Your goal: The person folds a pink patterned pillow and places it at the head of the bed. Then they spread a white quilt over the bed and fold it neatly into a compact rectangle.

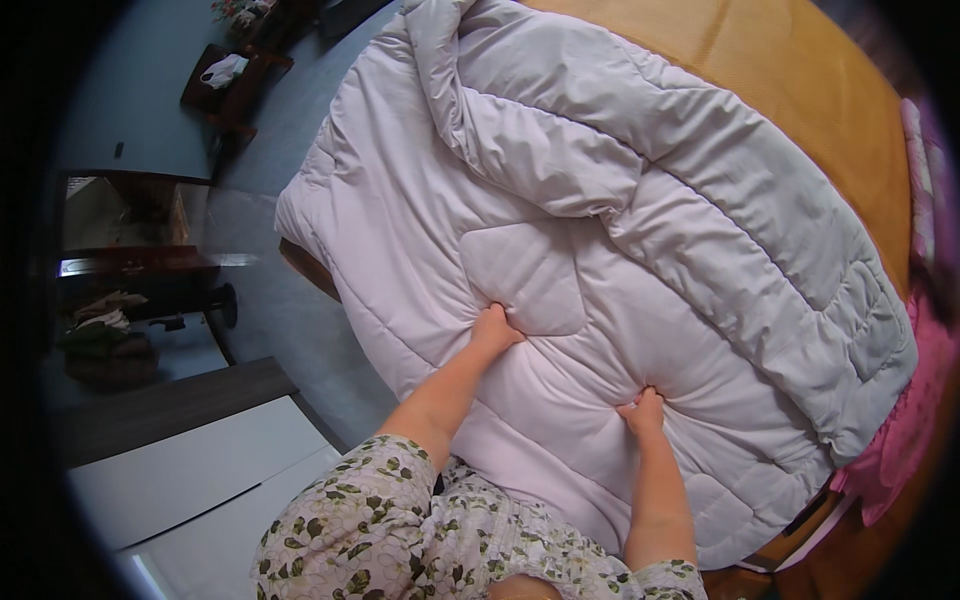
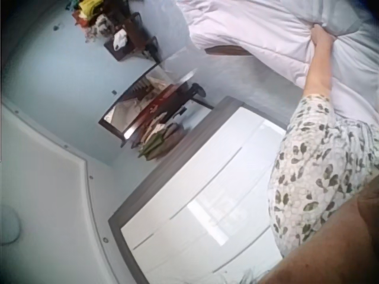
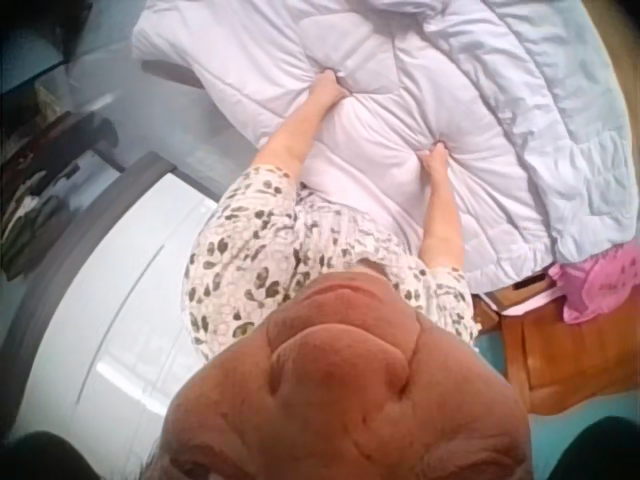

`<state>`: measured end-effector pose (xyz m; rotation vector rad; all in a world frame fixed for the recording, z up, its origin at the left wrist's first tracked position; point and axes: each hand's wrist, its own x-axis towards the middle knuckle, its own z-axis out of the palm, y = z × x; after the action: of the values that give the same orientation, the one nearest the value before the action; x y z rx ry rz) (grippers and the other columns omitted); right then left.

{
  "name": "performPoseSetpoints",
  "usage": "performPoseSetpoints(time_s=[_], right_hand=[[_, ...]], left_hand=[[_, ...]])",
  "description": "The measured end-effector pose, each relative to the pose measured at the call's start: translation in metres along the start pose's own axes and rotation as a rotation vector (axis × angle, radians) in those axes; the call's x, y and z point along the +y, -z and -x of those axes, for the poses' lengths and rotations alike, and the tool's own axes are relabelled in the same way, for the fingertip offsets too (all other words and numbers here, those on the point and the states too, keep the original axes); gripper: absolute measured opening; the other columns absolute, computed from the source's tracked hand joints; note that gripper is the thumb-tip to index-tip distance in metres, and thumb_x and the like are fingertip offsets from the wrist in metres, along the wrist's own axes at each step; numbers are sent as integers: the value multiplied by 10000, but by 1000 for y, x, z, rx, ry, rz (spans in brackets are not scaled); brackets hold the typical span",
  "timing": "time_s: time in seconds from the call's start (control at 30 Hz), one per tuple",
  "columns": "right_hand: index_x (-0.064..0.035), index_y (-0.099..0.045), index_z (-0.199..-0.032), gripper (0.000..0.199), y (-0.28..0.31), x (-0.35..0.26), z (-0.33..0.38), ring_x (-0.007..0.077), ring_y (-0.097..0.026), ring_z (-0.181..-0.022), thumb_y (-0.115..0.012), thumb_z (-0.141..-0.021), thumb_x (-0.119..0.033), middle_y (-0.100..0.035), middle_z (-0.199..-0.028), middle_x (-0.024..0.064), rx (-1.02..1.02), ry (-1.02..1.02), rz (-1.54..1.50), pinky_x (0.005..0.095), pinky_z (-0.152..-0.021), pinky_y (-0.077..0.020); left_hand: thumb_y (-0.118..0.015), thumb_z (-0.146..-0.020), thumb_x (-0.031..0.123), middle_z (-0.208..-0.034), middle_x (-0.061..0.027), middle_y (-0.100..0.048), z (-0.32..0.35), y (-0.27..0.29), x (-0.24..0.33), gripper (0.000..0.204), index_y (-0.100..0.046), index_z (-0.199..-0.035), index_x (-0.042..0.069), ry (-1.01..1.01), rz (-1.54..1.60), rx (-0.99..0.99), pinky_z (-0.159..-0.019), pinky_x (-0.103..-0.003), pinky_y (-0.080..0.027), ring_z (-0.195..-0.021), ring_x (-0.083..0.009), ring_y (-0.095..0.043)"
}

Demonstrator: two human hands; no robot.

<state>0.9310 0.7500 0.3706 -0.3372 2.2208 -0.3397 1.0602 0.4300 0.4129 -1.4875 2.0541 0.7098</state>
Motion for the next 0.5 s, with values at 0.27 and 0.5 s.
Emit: performPoseSetpoints(time_s=[0.27,0.5], right_hand=[[-28,-432,-739,474,-1,-2,-5,312,-531,-674,-781,-499,-241,-537,-716,156,32,49,-21,379,-650,-439],[-34,-457,-777,492,-1,3,-7,314,-520,-714,-795,-483,-236,-529,-746,133,-22,-14,-1,392,-675,-430]], left_hand=[[-760,-584,268,-1098,-163,-523,-1,10,6,595,-492,-1070,53,69,22,-74,-862,-372,-452,-1048,-300,-517],[-741,-607,226,-1067,-164,-545,-4,14,5,543,-497,-1056,42,26,24,-80,-837,-364,-468,-1002,-294,-551]])
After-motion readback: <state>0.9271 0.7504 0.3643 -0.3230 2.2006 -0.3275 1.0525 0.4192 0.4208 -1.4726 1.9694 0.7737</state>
